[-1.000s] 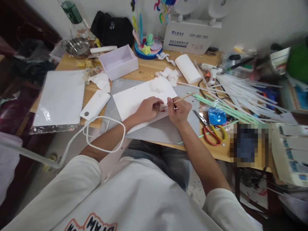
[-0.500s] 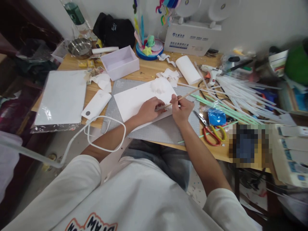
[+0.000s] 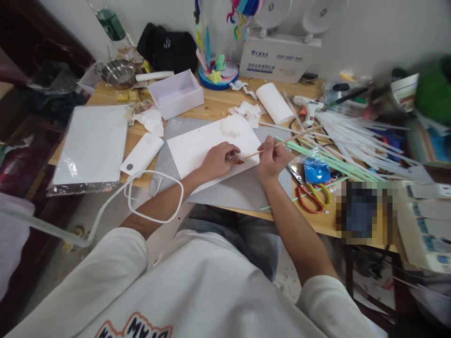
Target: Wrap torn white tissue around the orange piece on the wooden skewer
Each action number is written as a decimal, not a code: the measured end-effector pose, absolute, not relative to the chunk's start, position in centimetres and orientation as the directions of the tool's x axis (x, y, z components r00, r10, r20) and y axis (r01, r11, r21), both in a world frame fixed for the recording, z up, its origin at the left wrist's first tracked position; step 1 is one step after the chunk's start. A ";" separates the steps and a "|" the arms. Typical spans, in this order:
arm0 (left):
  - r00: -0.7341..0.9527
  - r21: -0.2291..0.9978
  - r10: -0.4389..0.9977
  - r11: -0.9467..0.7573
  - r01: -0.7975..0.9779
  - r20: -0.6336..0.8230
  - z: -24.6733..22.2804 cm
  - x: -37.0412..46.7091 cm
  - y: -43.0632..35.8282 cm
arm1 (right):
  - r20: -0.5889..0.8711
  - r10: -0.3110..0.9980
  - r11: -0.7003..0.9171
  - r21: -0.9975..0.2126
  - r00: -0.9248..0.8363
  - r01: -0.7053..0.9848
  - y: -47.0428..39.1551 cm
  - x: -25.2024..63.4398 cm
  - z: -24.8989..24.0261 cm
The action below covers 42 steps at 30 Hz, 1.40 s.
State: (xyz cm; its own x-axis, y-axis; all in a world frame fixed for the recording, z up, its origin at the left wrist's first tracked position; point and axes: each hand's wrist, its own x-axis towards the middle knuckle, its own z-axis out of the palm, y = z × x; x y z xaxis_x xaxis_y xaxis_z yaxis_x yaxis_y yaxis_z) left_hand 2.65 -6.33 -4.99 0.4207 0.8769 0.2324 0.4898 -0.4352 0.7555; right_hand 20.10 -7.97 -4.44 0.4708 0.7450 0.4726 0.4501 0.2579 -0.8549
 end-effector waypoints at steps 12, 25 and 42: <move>0.398 0.763 0.888 -0.420 0.491 0.232 -4.8 2.8 -6.1 | 0.482 0.717 0.238 -0.849 0.504 0.473 -8.0 20.2 -3.7; 0.313 0.813 0.916 -0.376 0.445 0.252 -4.8 2.6 -5.9 | 0.524 0.713 0.245 -0.809 0.466 0.535 -8.2 20.2 -3.6; 0.539 0.619 0.769 -0.617 0.486 0.344 -5.1 0.2 -8.7 | 0.539 0.787 0.333 -0.781 0.301 0.528 -8.9 20.0 -3.7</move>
State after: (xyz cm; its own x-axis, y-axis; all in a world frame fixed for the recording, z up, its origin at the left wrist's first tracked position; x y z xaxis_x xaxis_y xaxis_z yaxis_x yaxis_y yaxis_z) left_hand 0.17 -8.66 -5.13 0.5388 0.7690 0.3440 0.4858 -0.6172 0.6189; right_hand 20.04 -8.89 -3.69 0.3013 0.7868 0.5387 0.5283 0.3326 -0.7812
